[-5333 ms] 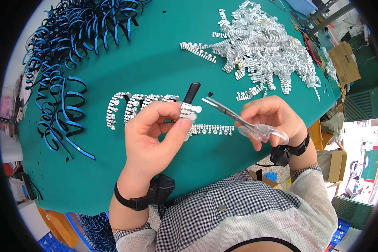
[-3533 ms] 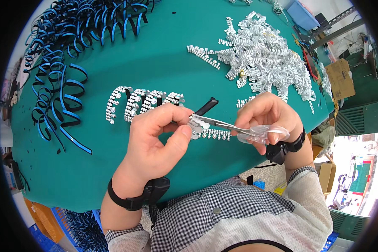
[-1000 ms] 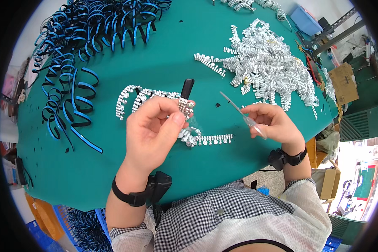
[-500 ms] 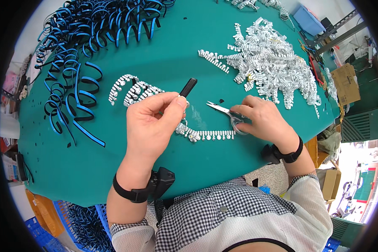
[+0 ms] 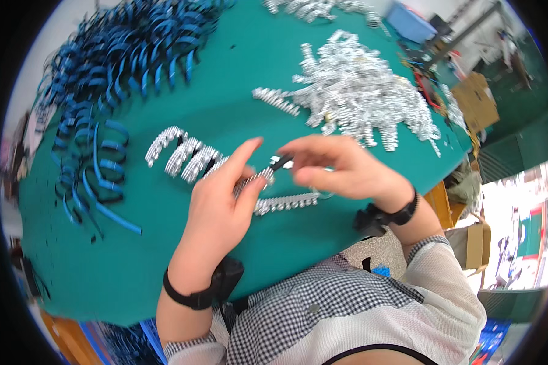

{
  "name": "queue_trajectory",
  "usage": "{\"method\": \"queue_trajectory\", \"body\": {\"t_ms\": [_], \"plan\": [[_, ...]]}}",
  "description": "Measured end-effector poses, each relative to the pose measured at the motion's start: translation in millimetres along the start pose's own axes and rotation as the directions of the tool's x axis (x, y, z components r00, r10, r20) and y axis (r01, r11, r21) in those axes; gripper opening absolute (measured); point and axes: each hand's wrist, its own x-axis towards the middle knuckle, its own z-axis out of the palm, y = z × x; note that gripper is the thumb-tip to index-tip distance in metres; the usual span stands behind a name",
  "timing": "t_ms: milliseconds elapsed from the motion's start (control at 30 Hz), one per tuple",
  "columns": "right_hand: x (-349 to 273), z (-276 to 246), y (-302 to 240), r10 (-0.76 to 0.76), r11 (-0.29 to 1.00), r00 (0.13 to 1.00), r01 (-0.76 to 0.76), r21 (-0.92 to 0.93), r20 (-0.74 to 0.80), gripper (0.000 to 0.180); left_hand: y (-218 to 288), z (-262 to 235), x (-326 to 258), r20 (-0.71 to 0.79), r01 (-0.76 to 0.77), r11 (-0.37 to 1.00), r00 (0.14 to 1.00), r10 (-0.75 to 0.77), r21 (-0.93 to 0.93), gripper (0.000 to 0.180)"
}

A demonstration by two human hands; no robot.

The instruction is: Assembling decorative rhinestone strips onto a black strap for shoes.

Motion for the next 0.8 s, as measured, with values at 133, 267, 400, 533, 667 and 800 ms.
{"method": "queue_trajectory", "body": {"t_ms": [133, 267, 400, 533, 667, 800], "plan": [[11, 9, -4, 0.017, 0.99, 0.984, 0.009, -0.143, 0.175, 0.018, 1, 2, -5, 0.05, -0.052, 0.996, 0.998, 0.048, 0.079, 0.044], [7, 7, -2, 0.005, 1.0, 0.987, -0.003, -0.014, 0.161, 0.022, 6, 6, -8, 0.056, -0.008, 1.0, 0.998, 0.006, 0.029, 0.044], [5, -8, 3, 0.17, 0.964, 0.982, -0.182, 0.195, 0.079, 0.02, 4, 12, -7, -0.239, -0.182, 0.982, 0.952, 0.189, 0.052, 0.037], [4, -24, 8, 0.165, 0.852, 0.986, -0.133, 0.506, -0.019, 0.017, 0, 1, -15, -0.393, -0.362, 0.918, 0.83, 0.396, 0.159, 0.028], [-5, -42, 7, 0.171, 0.786, 0.974, -0.044, 0.616, -0.148, 0.019, -3, -4, -14, -0.528, -0.379, 0.908, 0.741, 0.414, 0.179, 0.026], [-9, -52, 14, 0.105, 0.707, 0.979, 0.049, 0.705, -0.174, 0.016, -6, -5, -10, -0.583, -0.324, 0.945, 0.775, 0.245, -0.034, 0.023]]}}
